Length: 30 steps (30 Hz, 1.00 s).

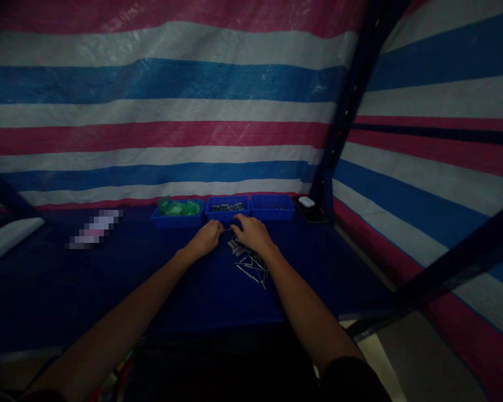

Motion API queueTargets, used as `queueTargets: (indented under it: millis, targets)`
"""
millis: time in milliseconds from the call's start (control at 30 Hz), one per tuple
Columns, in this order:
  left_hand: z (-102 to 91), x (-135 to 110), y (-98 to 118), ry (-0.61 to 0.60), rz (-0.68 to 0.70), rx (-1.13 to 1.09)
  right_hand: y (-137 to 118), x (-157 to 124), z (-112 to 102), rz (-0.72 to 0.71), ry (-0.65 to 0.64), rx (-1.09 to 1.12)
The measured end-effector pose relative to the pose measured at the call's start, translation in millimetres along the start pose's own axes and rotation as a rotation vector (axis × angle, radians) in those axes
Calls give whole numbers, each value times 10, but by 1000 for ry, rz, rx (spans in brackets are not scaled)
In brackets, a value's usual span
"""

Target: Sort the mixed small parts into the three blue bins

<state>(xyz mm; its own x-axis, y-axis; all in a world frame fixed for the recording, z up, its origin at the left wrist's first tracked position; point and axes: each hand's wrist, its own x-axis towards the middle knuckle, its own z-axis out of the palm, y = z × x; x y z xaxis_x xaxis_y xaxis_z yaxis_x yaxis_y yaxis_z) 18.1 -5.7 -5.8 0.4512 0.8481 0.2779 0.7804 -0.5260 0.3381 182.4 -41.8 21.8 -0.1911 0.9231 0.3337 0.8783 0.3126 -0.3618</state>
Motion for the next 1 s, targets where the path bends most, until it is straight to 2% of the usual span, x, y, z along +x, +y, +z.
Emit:
queueTargets:
  millis: [167,267,333,400,500,567,633,700,833,933,1000]
  targets:
    - [-93,-47,22,70,10,-269,-42,-27,-10,-100,24,0]
    - [-115,-49,37,124,-19,-308,-66,-39,-77,-155,76,-22]
    - [-105,-25,38,166,-56,-284,-44,-30,-162,-136,126,-53]
    - [-79,20,41,164,-73,-221,35,-6,-264,-27,228,-96]
    - [-34,102,65,50,-32,-96,239,33,-389,280,369,-179]
    - [-11,142,92,-30,9,-22,369,39,-421,456,370,-219]
    - [3,154,115,-70,28,31,432,29,-404,514,337,-219]
    - [11,140,123,-66,25,73,406,16,-346,453,296,-183]
    - [6,70,84,-20,2,93,179,6,-171,164,138,-65]
    - [-39,25,52,26,27,-27,24,-6,-66,-11,31,-8]
    - [-83,7,55,60,58,-130,-24,-18,-40,-76,14,9]
